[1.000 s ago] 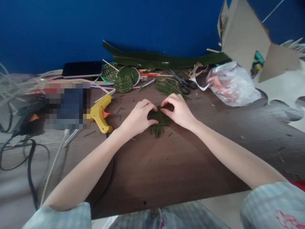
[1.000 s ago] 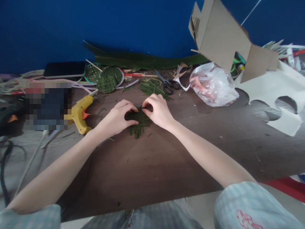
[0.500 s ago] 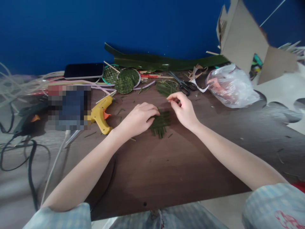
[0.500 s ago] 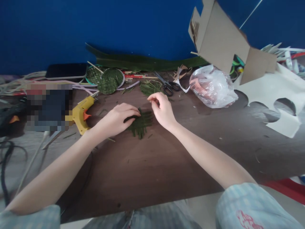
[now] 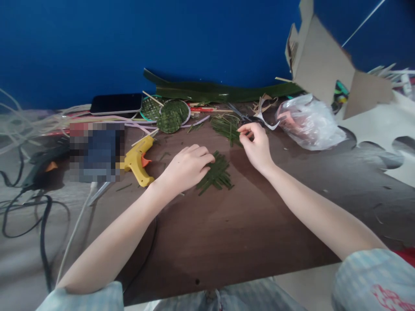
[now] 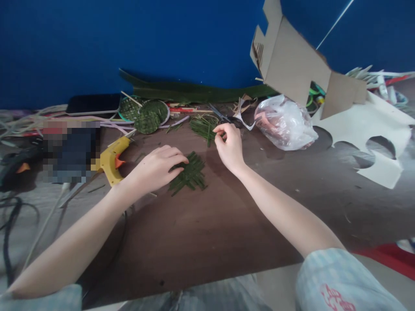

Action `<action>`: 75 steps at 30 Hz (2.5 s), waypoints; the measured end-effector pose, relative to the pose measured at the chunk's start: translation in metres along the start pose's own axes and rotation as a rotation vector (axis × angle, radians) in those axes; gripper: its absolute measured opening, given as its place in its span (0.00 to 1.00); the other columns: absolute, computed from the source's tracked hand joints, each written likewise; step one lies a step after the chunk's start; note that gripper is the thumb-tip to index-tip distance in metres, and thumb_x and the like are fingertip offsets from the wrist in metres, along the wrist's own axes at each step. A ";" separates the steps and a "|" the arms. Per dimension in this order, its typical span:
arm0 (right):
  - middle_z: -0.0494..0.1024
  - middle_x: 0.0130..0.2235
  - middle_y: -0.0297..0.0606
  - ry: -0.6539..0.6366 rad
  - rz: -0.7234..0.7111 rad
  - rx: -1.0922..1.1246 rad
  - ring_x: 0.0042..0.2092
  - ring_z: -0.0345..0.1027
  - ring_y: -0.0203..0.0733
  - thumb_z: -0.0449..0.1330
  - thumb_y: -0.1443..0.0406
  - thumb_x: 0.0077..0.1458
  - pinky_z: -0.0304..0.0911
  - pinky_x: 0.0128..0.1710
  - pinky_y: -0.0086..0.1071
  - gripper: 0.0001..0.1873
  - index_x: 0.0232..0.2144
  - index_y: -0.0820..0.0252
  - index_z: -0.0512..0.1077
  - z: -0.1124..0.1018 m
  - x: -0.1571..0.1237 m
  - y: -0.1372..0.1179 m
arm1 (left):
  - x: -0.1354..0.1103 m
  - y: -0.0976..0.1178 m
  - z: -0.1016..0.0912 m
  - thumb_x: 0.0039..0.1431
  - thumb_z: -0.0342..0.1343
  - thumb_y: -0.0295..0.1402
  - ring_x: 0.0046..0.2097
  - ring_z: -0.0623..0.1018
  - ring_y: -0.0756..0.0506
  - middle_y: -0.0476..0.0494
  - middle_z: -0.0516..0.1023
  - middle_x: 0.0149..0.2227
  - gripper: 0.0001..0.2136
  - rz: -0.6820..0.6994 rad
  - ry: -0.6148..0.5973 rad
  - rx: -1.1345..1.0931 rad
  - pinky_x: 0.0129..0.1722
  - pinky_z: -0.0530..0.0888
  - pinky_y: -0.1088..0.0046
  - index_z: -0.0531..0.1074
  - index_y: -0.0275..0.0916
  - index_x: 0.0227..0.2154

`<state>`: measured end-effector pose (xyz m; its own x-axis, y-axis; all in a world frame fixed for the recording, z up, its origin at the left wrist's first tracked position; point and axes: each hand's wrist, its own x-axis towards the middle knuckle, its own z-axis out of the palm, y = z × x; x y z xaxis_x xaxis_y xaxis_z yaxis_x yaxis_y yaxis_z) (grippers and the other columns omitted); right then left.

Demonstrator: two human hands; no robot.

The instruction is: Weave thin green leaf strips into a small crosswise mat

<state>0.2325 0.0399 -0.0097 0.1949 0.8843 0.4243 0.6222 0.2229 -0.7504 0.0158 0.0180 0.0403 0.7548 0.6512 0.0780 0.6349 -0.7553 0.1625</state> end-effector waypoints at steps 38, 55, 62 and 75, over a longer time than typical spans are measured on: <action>0.71 0.28 0.35 -0.046 -0.115 -0.041 0.30 0.64 0.39 0.54 0.66 0.51 0.63 0.35 0.37 0.01 0.30 0.56 0.65 0.001 -0.002 0.004 | -0.002 0.000 0.016 0.54 0.53 0.25 0.39 0.71 0.47 0.45 0.69 0.37 0.06 -0.347 0.170 -0.430 0.44 0.70 0.67 0.68 0.36 0.36; 0.74 0.34 0.39 -0.128 -0.243 0.008 0.35 0.69 0.41 0.52 0.69 0.54 0.66 0.34 0.37 0.09 0.35 0.57 0.72 -0.002 -0.002 -0.005 | -0.028 0.015 0.031 0.53 0.58 0.31 0.49 0.67 0.40 0.40 0.67 0.44 0.15 -0.428 0.261 -0.298 0.51 0.66 0.53 0.64 0.38 0.43; 0.73 0.32 0.37 -0.234 -0.239 0.100 0.31 0.66 0.38 0.54 0.67 0.55 0.64 0.32 0.34 0.06 0.34 0.58 0.70 0.003 -0.013 -0.022 | -0.028 0.011 0.032 0.49 0.60 0.29 0.51 0.67 0.40 0.39 0.65 0.45 0.18 -0.436 0.304 -0.351 0.51 0.68 0.56 0.62 0.36 0.43; 0.74 0.32 0.36 -0.404 -0.151 0.240 0.35 0.71 0.39 0.52 0.65 0.56 0.65 0.36 0.35 0.02 0.33 0.57 0.64 0.006 -0.018 -0.020 | -0.027 0.008 0.032 0.47 0.64 0.34 0.49 0.68 0.39 0.40 0.66 0.43 0.20 -0.503 0.337 -0.225 0.51 0.67 0.54 0.64 0.37 0.41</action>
<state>0.2117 0.0223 -0.0051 -0.2228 0.9128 0.3423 0.4196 0.4067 -0.8115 0.0061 -0.0085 0.0077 0.2580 0.9367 0.2367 0.8198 -0.3419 0.4594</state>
